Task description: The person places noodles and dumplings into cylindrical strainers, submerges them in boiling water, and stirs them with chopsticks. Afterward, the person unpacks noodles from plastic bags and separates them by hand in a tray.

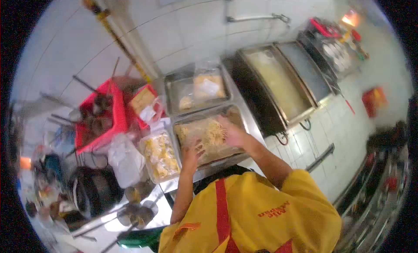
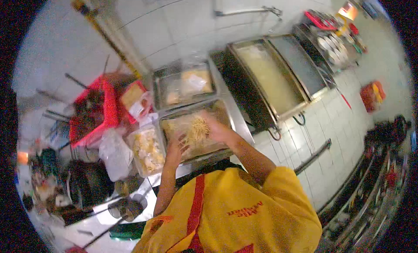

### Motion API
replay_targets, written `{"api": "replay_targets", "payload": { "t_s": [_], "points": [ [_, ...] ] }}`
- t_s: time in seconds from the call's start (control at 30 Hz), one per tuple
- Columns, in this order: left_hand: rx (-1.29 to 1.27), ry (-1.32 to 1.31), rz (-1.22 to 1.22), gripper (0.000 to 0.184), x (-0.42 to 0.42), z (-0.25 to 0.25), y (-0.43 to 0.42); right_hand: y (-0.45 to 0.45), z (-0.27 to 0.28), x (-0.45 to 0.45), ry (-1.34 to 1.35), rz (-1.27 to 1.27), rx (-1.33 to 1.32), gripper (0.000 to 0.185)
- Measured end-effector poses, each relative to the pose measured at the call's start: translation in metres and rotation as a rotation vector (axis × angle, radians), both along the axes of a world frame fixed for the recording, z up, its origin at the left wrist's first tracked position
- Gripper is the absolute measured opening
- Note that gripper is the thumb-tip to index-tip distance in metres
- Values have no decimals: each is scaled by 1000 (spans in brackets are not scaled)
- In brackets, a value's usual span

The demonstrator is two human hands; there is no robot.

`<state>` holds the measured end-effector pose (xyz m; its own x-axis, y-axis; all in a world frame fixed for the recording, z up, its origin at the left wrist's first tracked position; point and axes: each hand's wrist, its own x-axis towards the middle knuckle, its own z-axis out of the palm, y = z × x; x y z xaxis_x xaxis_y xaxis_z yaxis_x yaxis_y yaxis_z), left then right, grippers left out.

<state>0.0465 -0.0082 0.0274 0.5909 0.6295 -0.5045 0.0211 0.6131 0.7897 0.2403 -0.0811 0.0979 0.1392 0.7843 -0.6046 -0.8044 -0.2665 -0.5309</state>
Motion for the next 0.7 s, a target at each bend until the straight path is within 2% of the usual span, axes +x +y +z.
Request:
{"api": "replay_targets", "payload": {
  "t_s": [0.1, 0.13, 0.17, 0.23, 0.3, 0.33, 0.37, 0.47, 0.57, 0.6, 0.63, 0.7],
  "points": [
    [36, 4, 29, 51, -3, 1, 0, -12, 19, 4, 144, 65, 278, 54],
    [36, 9, 63, 51, -3, 1, -1, -14, 2, 10, 153, 99, 276, 54],
    [-2, 20, 55, 51, -1, 2, -1, -13, -25, 18, -500, 199, 407, 52],
    [-33, 21, 51, 51, 4, 7, 0, -6, -23, 15, -1166, 283, 538, 51],
    [-33, 54, 23, 52, 6, 12, 1, 2, -13, 16, 157, 80, 29, 46],
    [-25, 44, 24, 53, 5, 10, 1, 5, -17, 17, 139, 176, 147, 42],
    [-36, 45, 46, 53, 2, 7, -2, 6, -17, 18, 142, 198, 134, 42],
    [-14, -2, 32, 53, -2, -2, -1, 11, -15, 22, 121, 99, 229, 40],
    [0, -14, 12, 53, -2, -8, -1, 10, -18, 37, -1041, 594, 22, 33],
    [-15, -25, 32, 53, -4, -8, 1, 13, 1, 35, -1094, 697, 17, 30],
    [-36, -29, 53, 53, -6, -3, 0, 14, 9, 32, -1096, 690, 1, 30],
    [-23, 5, 55, 54, -4, 1, -1, 18, 14, 22, -809, 458, 191, 27]
  ]
}}
